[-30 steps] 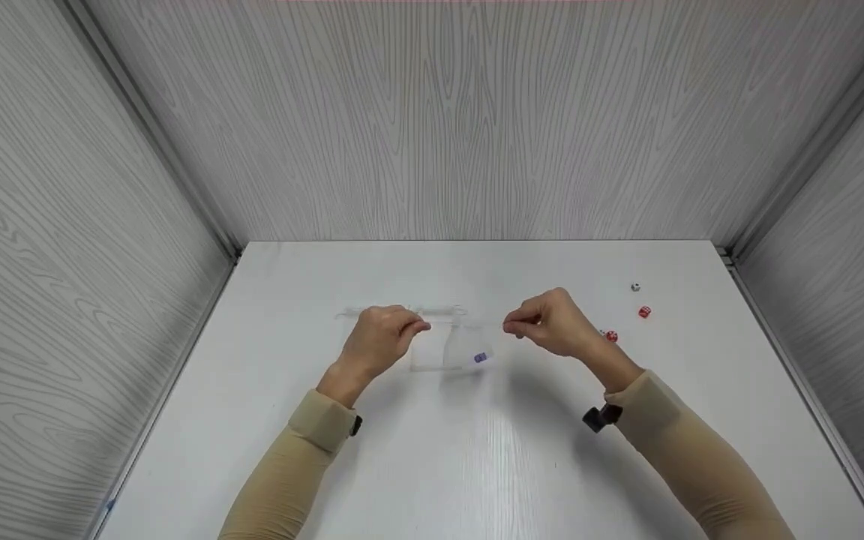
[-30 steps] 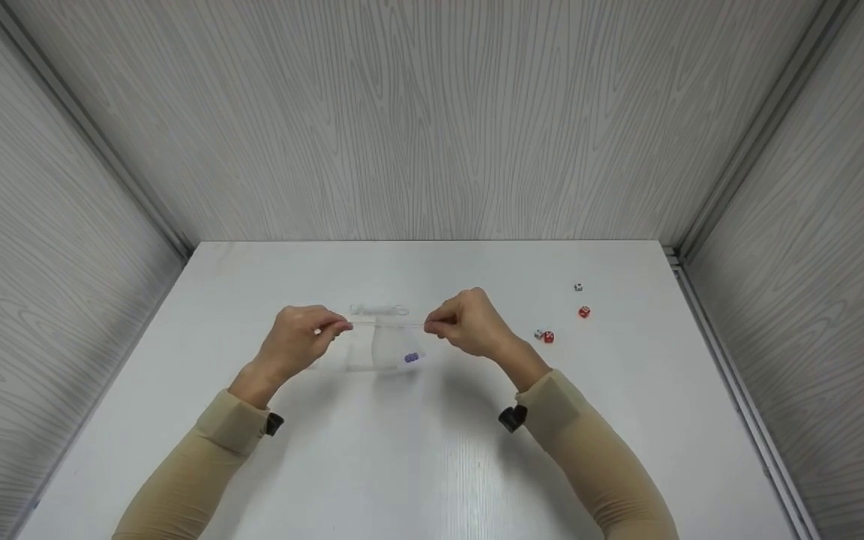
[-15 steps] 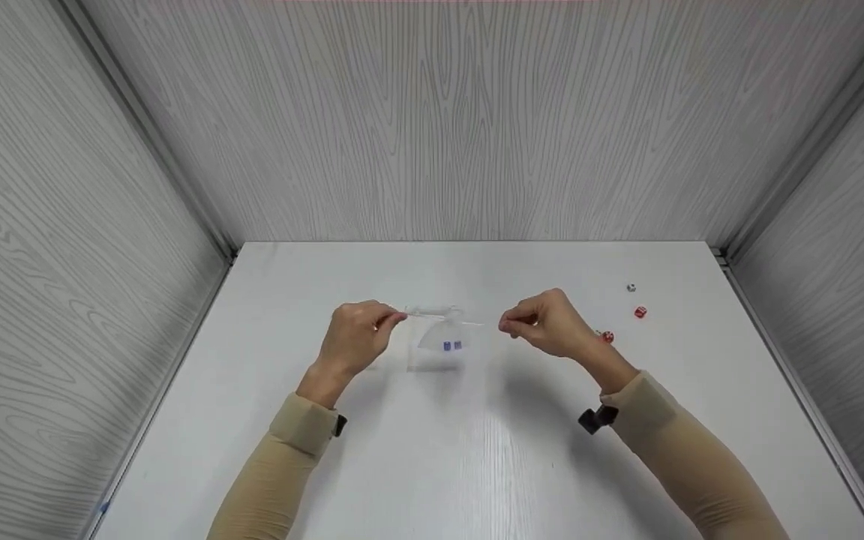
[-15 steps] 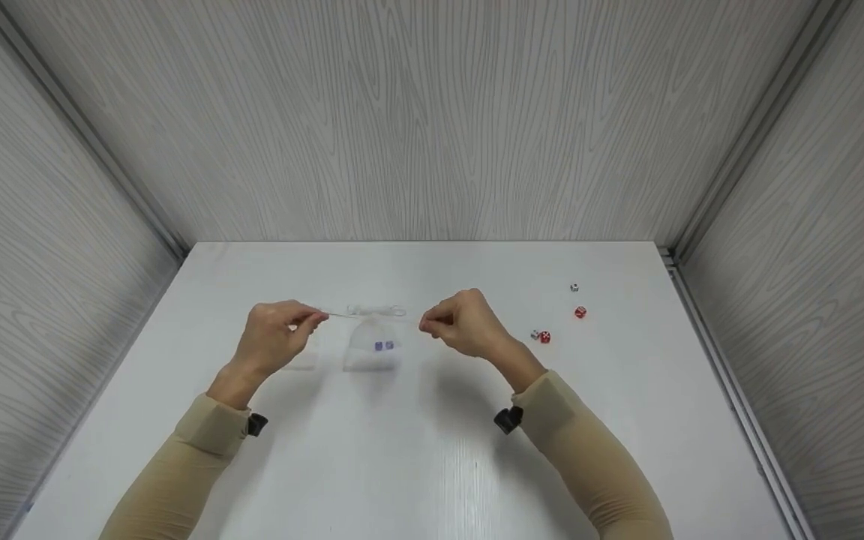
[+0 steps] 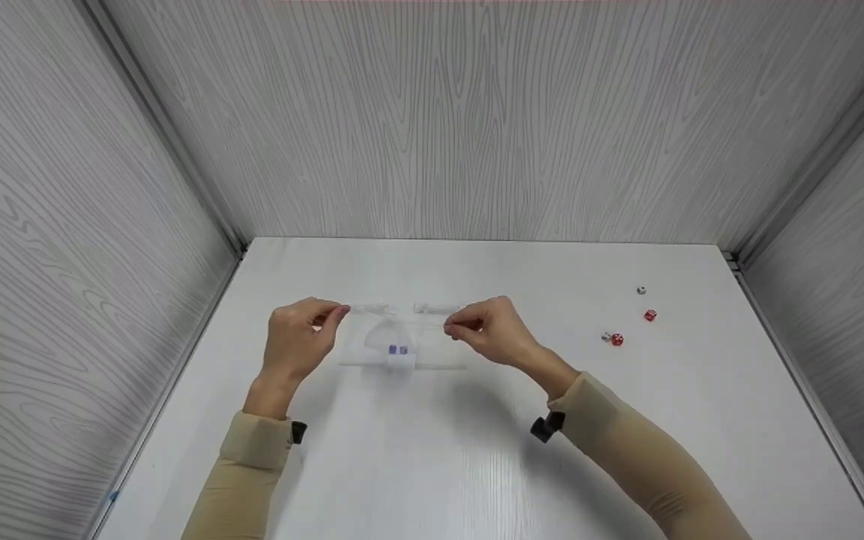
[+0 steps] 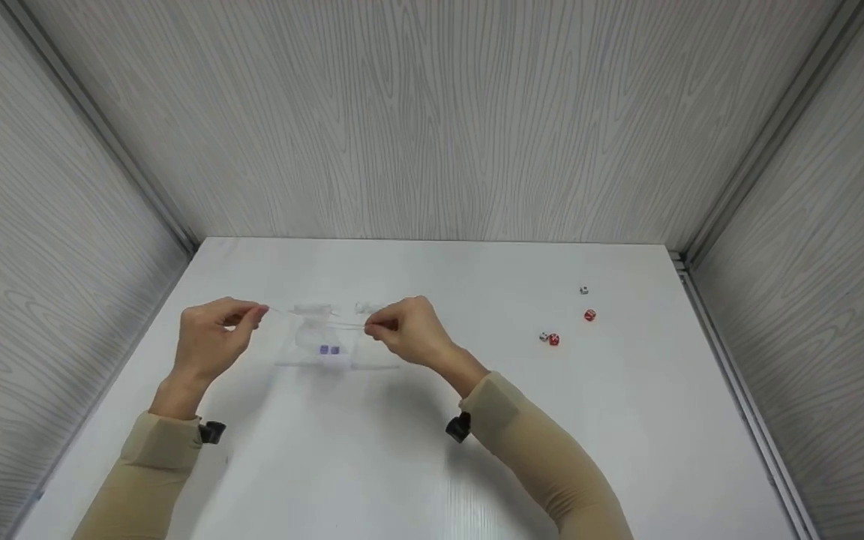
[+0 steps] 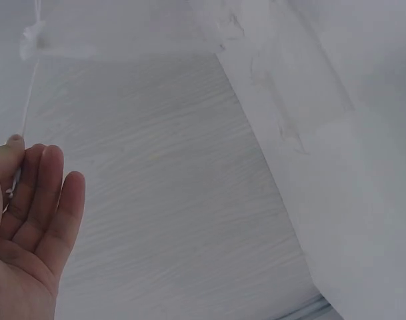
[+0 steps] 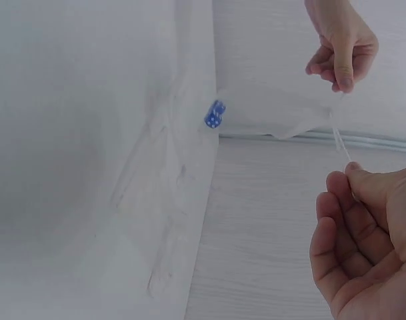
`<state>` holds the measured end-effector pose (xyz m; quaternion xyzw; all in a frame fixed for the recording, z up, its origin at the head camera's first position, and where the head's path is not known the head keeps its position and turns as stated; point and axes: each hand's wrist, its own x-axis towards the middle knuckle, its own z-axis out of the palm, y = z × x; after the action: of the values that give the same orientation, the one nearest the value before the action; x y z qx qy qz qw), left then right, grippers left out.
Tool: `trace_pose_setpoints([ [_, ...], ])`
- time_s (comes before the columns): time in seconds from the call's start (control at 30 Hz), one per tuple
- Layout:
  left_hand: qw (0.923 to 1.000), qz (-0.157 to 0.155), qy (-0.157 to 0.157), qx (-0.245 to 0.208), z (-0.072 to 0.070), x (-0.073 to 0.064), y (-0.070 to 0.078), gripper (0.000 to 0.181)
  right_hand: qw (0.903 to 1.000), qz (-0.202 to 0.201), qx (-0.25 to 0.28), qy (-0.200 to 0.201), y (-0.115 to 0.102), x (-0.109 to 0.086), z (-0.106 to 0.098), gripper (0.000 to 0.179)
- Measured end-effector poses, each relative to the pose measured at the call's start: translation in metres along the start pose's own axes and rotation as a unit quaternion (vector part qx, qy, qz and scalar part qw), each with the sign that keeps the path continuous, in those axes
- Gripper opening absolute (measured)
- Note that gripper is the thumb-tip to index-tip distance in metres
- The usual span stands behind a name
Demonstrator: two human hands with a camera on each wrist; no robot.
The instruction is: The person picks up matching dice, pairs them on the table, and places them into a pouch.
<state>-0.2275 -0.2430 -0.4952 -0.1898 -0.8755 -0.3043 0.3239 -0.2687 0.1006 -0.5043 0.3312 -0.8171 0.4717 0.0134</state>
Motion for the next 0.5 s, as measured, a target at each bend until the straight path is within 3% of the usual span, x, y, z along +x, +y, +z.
trace_pose_setpoints([
  [0.13,0.9993,-0.007,0.033,0.015,-0.022,-0.007,-0.012,0.006,0.9999,0.001,0.016,-0.002,-0.010,0.018,0.024,0.011],
  [0.27,0.9970,-0.037,0.062,0.028,-0.043,-0.015,-0.024,0.006,0.9991,0.012,0.040,-0.003,-0.023,0.038,0.048,0.011],
  [0.5,0.9894,-0.126,0.053,0.049,-0.059,-0.026,-0.050,0.010,0.9966,0.065,0.051,-0.007,-0.028,0.068,0.097,0.013],
])
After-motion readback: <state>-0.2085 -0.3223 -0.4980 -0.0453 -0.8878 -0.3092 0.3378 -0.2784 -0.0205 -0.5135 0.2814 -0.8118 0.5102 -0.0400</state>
